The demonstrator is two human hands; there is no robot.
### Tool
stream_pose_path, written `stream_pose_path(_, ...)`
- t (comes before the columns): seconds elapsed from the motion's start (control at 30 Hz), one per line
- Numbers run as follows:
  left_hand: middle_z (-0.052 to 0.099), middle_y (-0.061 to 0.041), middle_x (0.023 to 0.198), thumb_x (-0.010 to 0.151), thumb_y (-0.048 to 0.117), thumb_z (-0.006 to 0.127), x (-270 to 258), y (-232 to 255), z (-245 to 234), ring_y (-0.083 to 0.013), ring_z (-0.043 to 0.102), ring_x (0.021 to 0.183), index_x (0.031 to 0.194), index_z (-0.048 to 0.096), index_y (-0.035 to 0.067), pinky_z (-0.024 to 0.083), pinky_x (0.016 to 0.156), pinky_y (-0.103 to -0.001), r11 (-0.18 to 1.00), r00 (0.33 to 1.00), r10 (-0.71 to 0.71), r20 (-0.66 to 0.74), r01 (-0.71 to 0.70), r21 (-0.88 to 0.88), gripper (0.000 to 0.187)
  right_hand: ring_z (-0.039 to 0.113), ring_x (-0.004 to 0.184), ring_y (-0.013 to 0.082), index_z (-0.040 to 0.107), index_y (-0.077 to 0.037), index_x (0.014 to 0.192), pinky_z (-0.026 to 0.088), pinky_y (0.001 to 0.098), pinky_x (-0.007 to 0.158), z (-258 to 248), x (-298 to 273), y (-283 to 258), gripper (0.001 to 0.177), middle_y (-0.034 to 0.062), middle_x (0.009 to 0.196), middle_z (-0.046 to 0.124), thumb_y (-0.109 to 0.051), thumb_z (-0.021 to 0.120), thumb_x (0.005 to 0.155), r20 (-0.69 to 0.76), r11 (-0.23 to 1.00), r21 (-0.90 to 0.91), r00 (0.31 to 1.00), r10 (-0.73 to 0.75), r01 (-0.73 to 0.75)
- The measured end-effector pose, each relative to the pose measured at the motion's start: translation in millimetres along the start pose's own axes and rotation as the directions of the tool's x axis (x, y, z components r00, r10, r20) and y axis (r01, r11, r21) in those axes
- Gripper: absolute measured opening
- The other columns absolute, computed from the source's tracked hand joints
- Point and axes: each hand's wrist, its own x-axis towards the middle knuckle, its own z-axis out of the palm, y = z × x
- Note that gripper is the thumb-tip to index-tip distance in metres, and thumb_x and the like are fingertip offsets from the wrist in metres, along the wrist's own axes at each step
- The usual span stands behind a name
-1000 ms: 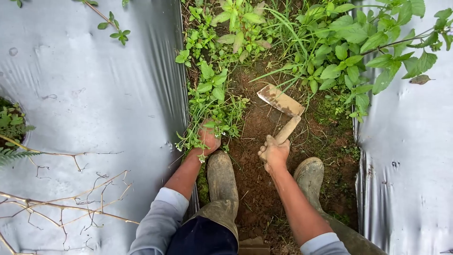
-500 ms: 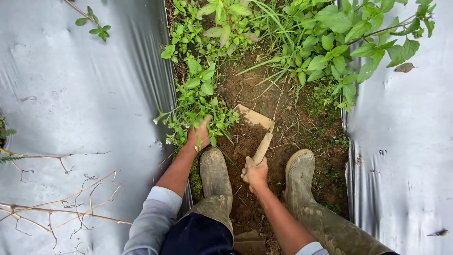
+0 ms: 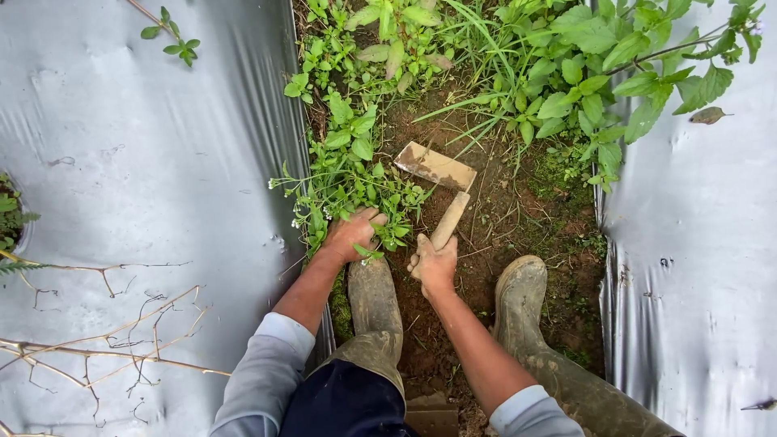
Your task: The person uses a hand hoe to loosen soil and uproot weeds along a narrow path between plastic-covered garden beds. They pull the weeds by hand, gather them into a bundle, and discard them. The person also removes weeds growing around the base of a plant.
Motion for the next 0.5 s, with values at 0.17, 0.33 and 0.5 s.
stream_pose_path(0.17,0.06,0.002,0.138,0.084,0.041,0.068,1.8,5.2,-0.2,-0.0281,0.062,0.122,0.121,0.065,0.025,0.05,0.103,-0.042,0.961,0.965,0.235,-0.12,-0.212,0.176,0.041,0.058,0.057,0.0142,0.043,0.0,0.122,0.058,0.038,0.041,3.2,19.5,45.1,0.026,0.009,0.078,0.055,-0.01,0.054,0.1,0.034,0.999,-0.032,0.999,0.028,-0.027)
stream_pose_path(0.33,0.068,-0.005,0.111,0.082,0.021,0.068,35.7,54.8,-49.3,-0.0297,0.06,0.11,0.112,0.073,0.016,0.047,0.087,-0.046,0.962,0.907,0.039,-0.419,0.079,0.26,0.031,0.06,0.049,0.0164,0.042,0.0,0.119,0.06,0.0341,0.038,-12.1,-4.7,39.4,0.03,0.0068,0.072,0.055,-0.014,0.061,0.1,0.118,0.992,-0.071,0.986,0.117,-0.109)
stream_pose_path(0.5,0.011,-0.013,0.171,0.088,0.0,0.069,38.4,76.7,-116.6,-0.0396,-0.007,0.158,0.152,0.047,0.012,0.013,0.117,-0.057,0.677,0.992,0.126,0.02,-0.1,0.729,0.068,0.061,0.045,0.0181,0.042,-0.002,0.112,0.057,0.0332,0.035,-31.1,-27.7,41.3,0.025,0.0076,0.068,0.056,-0.014,0.061,0.1,0.142,0.981,-0.145,0.978,0.15,-0.13)
